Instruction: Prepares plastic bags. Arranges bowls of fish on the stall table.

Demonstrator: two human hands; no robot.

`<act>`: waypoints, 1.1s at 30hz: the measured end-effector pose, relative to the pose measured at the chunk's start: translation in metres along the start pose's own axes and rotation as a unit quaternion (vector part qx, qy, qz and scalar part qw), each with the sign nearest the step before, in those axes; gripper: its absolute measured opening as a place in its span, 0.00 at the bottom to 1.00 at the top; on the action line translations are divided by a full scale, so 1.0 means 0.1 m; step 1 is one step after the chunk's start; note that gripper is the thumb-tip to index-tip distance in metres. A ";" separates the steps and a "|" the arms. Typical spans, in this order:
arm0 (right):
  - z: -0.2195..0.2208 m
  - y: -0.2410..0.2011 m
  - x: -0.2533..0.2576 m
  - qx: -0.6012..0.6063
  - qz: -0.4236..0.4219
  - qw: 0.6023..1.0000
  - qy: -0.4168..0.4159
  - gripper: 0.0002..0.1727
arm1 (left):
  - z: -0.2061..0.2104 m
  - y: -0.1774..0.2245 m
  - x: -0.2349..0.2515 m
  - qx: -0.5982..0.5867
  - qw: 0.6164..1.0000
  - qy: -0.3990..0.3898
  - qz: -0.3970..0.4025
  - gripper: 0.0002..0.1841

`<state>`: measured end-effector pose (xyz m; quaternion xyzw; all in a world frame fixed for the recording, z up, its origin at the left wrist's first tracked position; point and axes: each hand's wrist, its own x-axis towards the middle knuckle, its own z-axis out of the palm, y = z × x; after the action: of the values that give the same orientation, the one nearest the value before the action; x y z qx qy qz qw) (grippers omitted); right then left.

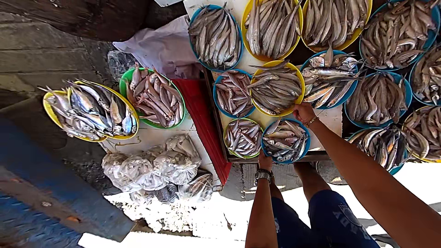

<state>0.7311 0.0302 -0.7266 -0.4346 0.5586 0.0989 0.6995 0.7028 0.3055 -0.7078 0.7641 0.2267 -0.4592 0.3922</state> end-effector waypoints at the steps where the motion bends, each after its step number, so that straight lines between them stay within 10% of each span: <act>1: 0.03 0.00 0.01 0.010 -0.003 1.000 0.004 0.16 | 0.00 0.00 0.00 0.001 1.000 -0.001 0.001 0.34; 11: 0.00 -0.09 -0.07 -0.051 0.014 0.998 -0.033 0.14 | 0.02 0.04 -0.03 -0.025 1.000 -0.004 -0.017 0.34; 19: -0.53 0.27 -0.52 -0.434 0.068 0.898 -0.030 0.23 | 0.02 0.07 0.00 -0.001 1.000 0.007 -0.022 0.31; 33: -0.72 0.53 -0.51 -0.369 -0.042 0.928 0.013 0.22 | 0.42 0.22 -0.17 -0.128 0.991 0.037 -0.011 0.31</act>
<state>0.6302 0.0282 -0.7080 -0.6867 0.4730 0.2625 0.4856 0.6882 0.2584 -0.6959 0.7218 0.3058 -0.4022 0.4730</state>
